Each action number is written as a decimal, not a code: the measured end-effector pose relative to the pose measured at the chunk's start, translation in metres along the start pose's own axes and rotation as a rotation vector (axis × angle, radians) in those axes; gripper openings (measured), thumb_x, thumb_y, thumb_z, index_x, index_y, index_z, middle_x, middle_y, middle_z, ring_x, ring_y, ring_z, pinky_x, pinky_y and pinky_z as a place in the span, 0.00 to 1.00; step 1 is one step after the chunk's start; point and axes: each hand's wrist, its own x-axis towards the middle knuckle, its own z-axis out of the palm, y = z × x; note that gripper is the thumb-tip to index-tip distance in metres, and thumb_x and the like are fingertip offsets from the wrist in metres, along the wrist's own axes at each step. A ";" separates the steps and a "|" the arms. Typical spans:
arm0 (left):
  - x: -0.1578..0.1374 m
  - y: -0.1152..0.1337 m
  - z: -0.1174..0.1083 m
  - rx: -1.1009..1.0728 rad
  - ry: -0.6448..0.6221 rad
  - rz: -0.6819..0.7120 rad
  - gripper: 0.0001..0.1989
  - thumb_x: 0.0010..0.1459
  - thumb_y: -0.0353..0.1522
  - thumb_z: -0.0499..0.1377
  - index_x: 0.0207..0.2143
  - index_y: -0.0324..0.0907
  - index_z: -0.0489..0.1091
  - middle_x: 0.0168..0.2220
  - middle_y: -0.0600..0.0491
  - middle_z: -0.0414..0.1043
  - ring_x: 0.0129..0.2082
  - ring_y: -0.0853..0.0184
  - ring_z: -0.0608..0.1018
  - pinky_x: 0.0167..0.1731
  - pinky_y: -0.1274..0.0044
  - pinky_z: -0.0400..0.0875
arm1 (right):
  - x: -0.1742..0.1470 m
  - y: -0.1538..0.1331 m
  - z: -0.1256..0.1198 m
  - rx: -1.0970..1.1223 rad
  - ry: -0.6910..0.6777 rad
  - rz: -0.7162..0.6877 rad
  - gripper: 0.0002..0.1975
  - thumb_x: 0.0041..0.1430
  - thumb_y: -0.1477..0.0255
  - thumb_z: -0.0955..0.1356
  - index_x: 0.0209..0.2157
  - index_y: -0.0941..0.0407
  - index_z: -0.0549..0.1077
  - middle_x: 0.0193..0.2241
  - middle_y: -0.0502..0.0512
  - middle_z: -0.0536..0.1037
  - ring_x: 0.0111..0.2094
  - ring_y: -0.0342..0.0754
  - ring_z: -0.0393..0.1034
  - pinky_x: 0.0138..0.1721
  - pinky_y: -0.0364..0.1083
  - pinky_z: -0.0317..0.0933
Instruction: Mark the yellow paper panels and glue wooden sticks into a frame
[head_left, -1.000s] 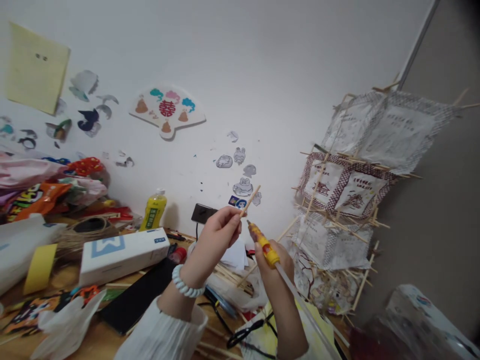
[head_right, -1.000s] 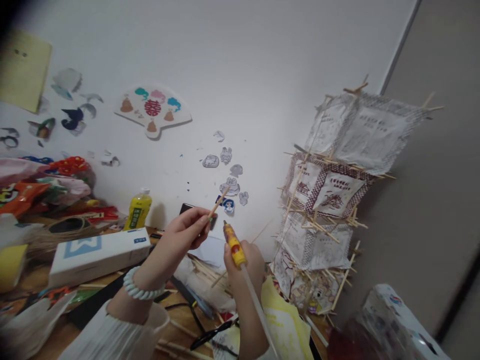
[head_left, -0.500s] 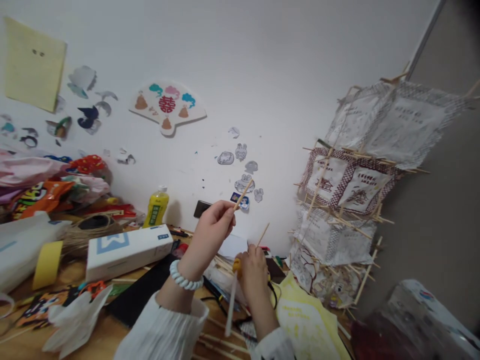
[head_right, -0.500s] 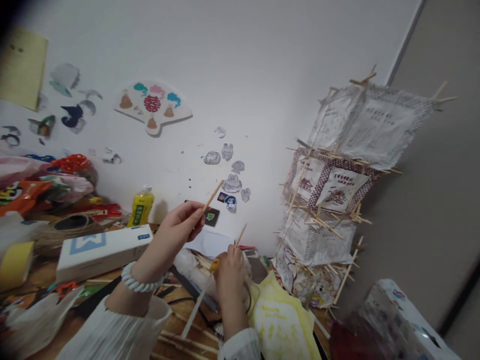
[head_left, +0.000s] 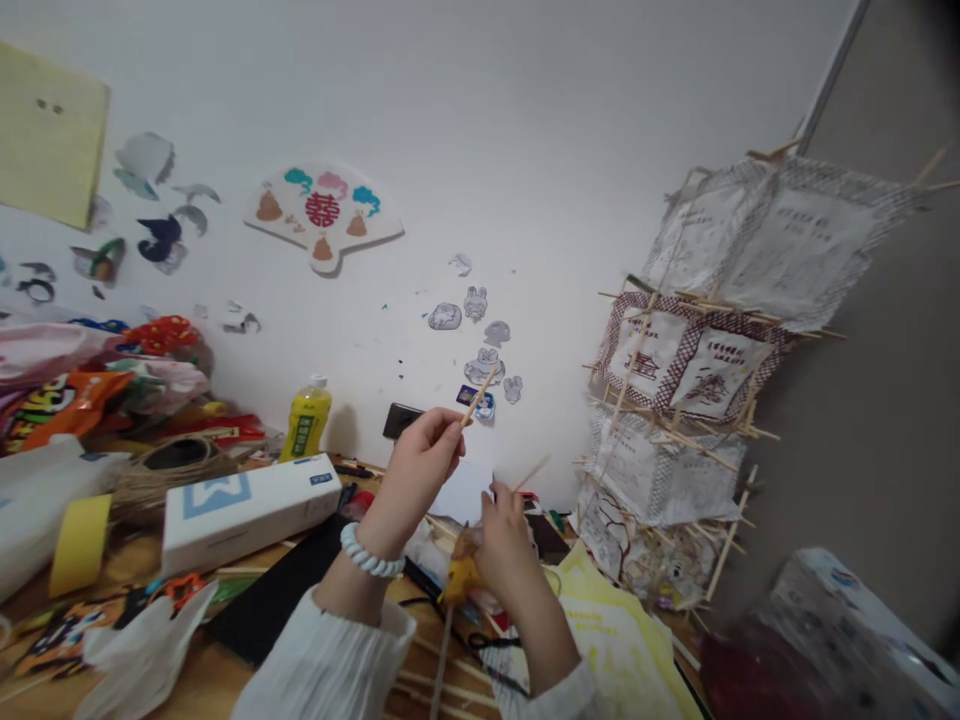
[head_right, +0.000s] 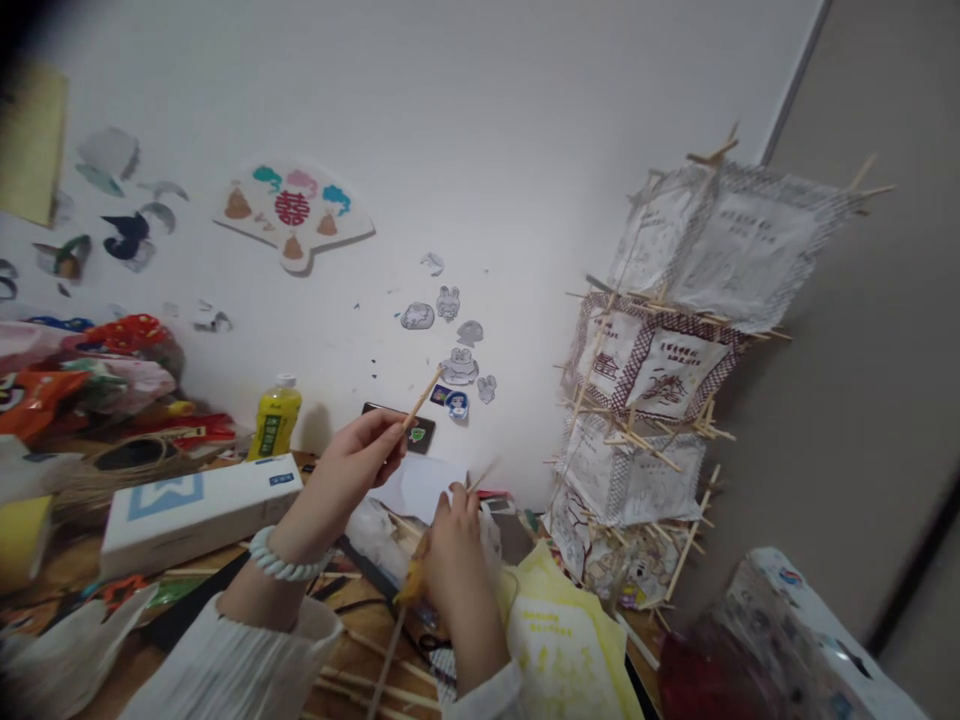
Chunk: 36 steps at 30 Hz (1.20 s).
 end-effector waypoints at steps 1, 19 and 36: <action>0.000 -0.002 0.000 0.012 0.003 -0.001 0.08 0.53 0.35 0.54 0.29 0.40 0.66 0.19 0.60 0.61 0.16 0.76 0.61 0.15 0.84 0.51 | 0.004 0.003 -0.008 -0.010 0.055 0.017 0.26 0.47 0.88 0.60 0.50 0.64 0.69 0.51 0.67 0.66 0.50 0.58 0.58 0.51 0.52 0.57; 0.001 -0.014 0.007 0.146 -0.115 0.033 0.14 0.55 0.41 0.53 0.33 0.39 0.69 0.20 0.60 0.58 0.17 0.74 0.60 0.16 0.82 0.51 | 0.001 0.020 -0.116 0.065 0.446 -0.133 0.13 0.64 0.70 0.59 0.29 0.56 0.72 0.29 0.55 0.76 0.32 0.49 0.66 0.33 0.45 0.58; -0.014 0.011 0.013 0.230 -0.282 0.160 0.15 0.58 0.39 0.51 0.40 0.41 0.72 0.24 0.55 0.66 0.24 0.69 0.65 0.24 0.78 0.59 | -0.002 0.006 -0.117 0.100 0.584 -0.174 0.12 0.64 0.71 0.60 0.34 0.58 0.73 0.25 0.54 0.73 0.29 0.48 0.64 0.32 0.45 0.55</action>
